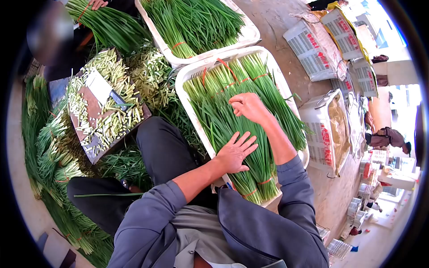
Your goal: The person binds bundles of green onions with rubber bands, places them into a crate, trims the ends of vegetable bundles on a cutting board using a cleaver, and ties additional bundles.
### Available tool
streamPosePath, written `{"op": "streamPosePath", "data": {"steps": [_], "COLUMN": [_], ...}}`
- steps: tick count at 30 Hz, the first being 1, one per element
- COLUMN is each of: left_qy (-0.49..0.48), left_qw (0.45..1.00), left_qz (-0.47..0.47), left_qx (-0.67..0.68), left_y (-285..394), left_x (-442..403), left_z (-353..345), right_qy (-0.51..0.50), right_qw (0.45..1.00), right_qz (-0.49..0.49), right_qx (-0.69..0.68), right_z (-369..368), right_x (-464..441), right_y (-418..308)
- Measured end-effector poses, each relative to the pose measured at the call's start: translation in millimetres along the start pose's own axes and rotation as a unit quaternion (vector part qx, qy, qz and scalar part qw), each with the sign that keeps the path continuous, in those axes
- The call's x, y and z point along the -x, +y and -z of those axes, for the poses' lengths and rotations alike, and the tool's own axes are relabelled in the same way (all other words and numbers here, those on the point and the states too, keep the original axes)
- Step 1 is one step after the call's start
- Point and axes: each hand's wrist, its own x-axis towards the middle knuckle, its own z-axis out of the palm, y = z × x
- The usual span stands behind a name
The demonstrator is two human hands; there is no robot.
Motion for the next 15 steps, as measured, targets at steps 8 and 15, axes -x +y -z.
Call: {"op": "streamPosePath", "data": {"steps": [8,15], "left_qy": [-0.004,-0.005], "left_qw": [1.0,1.0], "left_qz": [0.004,0.0], "left_qx": [0.002,-0.008], "left_y": [0.6,-2.0], "left_x": [-0.5,-1.8], "left_z": [0.6,-3.7], "right_qy": [-0.025,0.062], "right_qw": [0.998,0.997], "right_qz": [-0.031,0.048], "right_qx": [0.042,-0.001], "right_z": [-23.2,-13.8], "right_x": [-15.4,-31.0], "right_y": [10.2,-1.8]}}
